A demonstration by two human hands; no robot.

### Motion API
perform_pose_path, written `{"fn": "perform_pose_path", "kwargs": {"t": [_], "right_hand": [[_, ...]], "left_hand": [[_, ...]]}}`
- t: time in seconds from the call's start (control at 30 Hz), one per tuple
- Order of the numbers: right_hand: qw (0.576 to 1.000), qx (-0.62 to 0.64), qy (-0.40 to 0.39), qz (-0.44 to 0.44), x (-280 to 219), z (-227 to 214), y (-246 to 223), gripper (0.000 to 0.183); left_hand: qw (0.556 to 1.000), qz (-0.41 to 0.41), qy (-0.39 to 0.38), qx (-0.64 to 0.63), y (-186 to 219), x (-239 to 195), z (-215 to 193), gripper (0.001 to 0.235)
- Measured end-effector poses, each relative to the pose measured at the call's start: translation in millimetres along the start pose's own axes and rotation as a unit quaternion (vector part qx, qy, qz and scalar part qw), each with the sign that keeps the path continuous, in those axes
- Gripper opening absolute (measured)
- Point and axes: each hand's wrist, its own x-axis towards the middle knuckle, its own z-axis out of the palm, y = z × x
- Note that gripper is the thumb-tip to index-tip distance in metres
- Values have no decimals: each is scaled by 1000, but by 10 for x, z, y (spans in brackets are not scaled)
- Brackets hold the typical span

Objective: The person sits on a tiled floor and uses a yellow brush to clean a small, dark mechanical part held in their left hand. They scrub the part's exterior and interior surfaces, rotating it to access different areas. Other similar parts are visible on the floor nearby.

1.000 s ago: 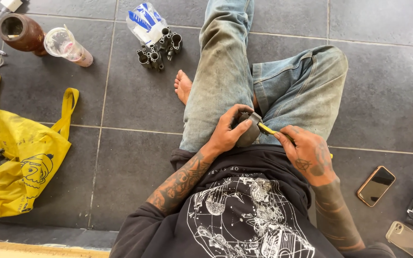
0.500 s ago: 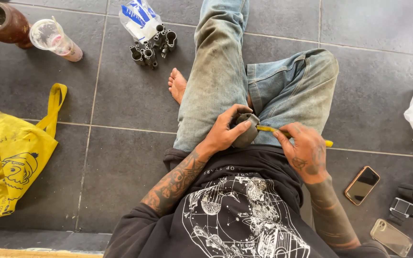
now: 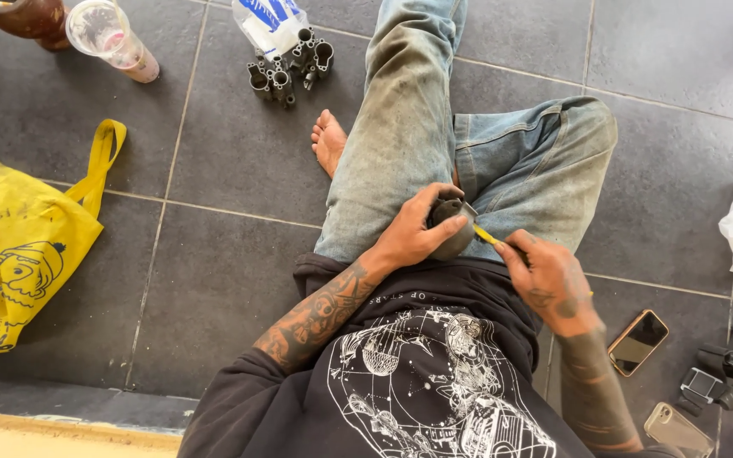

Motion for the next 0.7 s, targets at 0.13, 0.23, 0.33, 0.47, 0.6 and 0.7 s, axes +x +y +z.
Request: {"fn": "perform_pose_path", "kwargs": {"t": [0.13,0.23,0.33,0.47,0.6,0.7], "right_hand": [[987,92,-113,63,131,-425,-220,15],[962,168,-200,73,179,-327,94,30],[913,319,-251,44,194,-165,262,40],[855,436,-275,57,182,43,369,39],[932,301,-189,64,131,26,349,28],[986,116,-100,68,88,-273,-80,20]], "left_hand": [[998,9,-47,-35,119,-31,7,52],[995,15,-77,-59,91,-59,0,54],[991,33,-100,-81,74,-39,-45,56],[988,22,-132,-77,133,-17,-96,56],[986,-7,-147,-75,146,10,-98,54],[987,-38,-151,-30,129,43,-71,57]]}}
